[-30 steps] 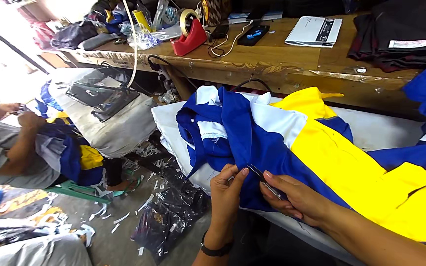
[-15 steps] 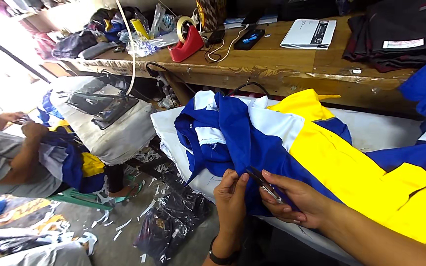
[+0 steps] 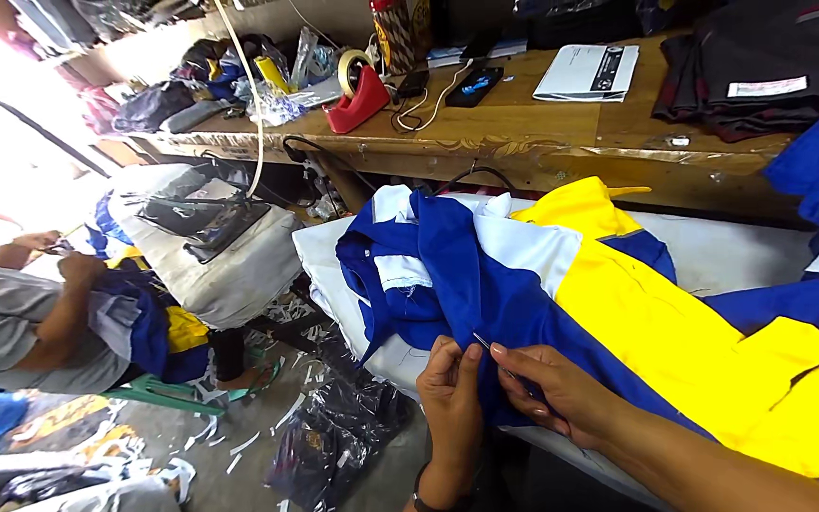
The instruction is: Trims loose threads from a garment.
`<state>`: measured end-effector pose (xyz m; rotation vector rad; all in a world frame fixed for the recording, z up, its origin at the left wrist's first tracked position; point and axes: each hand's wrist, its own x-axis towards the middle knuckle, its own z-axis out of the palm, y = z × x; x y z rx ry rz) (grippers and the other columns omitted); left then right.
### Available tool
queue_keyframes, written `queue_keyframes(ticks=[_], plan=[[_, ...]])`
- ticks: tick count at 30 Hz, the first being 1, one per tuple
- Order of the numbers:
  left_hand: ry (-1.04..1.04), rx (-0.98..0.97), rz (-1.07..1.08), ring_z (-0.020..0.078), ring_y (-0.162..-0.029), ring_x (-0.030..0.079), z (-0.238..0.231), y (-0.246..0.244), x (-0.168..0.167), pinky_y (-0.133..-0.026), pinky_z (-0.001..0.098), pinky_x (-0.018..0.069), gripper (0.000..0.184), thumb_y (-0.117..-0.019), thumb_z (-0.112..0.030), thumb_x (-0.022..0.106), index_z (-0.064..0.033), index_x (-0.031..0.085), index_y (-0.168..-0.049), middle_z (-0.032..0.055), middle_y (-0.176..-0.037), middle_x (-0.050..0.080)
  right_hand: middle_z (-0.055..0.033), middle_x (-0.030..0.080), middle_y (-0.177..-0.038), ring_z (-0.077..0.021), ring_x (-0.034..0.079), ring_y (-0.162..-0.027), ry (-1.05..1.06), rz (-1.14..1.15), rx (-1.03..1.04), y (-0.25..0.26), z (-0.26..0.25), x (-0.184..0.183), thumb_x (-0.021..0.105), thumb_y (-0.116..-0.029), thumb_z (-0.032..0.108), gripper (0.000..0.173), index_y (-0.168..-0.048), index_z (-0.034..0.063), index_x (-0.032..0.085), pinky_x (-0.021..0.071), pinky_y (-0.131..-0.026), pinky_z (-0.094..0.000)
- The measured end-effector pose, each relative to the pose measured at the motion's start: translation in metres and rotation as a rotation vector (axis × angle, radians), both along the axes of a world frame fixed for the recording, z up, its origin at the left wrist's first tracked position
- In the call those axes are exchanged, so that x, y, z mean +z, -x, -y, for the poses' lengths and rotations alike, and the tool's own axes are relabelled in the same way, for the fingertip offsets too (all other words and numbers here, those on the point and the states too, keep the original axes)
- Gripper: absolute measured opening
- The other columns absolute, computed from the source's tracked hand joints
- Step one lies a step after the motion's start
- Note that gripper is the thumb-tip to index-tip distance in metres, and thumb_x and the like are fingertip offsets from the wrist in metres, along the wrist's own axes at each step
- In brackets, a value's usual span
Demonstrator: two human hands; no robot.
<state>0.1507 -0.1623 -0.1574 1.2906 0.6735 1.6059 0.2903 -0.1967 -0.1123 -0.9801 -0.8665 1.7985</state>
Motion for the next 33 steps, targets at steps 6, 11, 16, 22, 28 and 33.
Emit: queue_keyframes(ticks=[6, 11, 16, 22, 28, 33], plan=[[-0.013, 0.015, -0.001, 0.0044, -0.083, 0.062, 0.001, 0.002, -0.002, -0.076, 0.0189, 0.054, 0.012, -0.0971, -0.007, 0.065, -0.0032, 0.072, -0.088, -0.0019, -0.086, 0.065, 0.0095, 0.035, -0.051, 0.0027, 0.03, -0.039, -0.037, -0.034, 0.029, 0.005, 0.0, -0.005, 0.041, -0.1109, 0.031, 0.048, -0.065, 0.0167, 0.049, 0.0235, -0.037, -0.0129], [0.097, 0.033, 0.061, 0.0067, -0.081, 0.063, 0.003, 0.0, 0.003, -0.076, 0.0215, 0.0558, 0.013, -0.0986, -0.005, 0.061, 0.0005, 0.072, -0.093, 0.0015, -0.087, 0.066, 0.0091, 0.037, -0.053, 0.0024, 0.033, -0.04, -0.055, -0.046, 0.06, 0.004, -0.002, -0.008, 0.041, -0.1105, 0.035, 0.046, -0.07, 0.0167, 0.052, 0.026, -0.038, -0.0129], [0.281, -0.041, 0.15, 0.0082, -0.081, 0.07, 0.008, 0.0, 0.014, -0.078, 0.0261, 0.0601, 0.017, -0.1001, 0.0, 0.055, 0.0017, 0.071, -0.096, 0.005, -0.088, 0.073, 0.0115, 0.04, -0.054, 0.0046, 0.035, -0.041, -0.229, 0.102, -0.037, 0.006, -0.003, -0.015, 0.045, -0.109, 0.031, 0.043, -0.069, 0.0174, 0.053, 0.027, -0.039, -0.0124], [0.1, 0.038, 0.054, 0.0061, -0.08, 0.065, 0.008, -0.002, 0.006, -0.075, 0.0215, 0.0567, 0.013, -0.0983, -0.005, 0.062, 0.0002, 0.073, -0.092, 0.0016, -0.086, 0.068, 0.0113, 0.04, -0.052, 0.005, 0.035, -0.041, -0.231, 0.061, -0.083, 0.012, -0.003, -0.012, 0.047, -0.1083, 0.027, 0.045, -0.065, 0.0172, 0.052, 0.0264, -0.038, -0.0119], [0.061, 0.065, 0.036, 0.0057, -0.08, 0.063, 0.008, 0.0, 0.001, -0.074, 0.0196, 0.0551, 0.014, -0.0976, -0.006, 0.064, -0.001, 0.072, -0.088, 0.0004, -0.085, 0.066, 0.0108, 0.036, -0.05, 0.0036, 0.032, -0.039, -0.136, 0.019, -0.033, 0.016, -0.002, -0.011, 0.041, -0.1102, 0.028, 0.048, -0.064, 0.0181, 0.049, 0.0254, -0.038, -0.013], [0.167, 0.064, 0.104, 0.0072, -0.082, 0.065, 0.011, -0.004, 0.006, -0.077, 0.0218, 0.0569, 0.015, -0.0994, -0.006, 0.06, 0.0009, 0.073, -0.095, 0.0025, -0.088, 0.068, 0.011, 0.037, -0.052, 0.0039, 0.032, -0.04, -0.159, 0.031, -0.028, 0.016, -0.002, -0.014, 0.041, -0.1102, 0.028, 0.046, -0.066, 0.0181, 0.05, 0.0256, -0.038, -0.0128]])
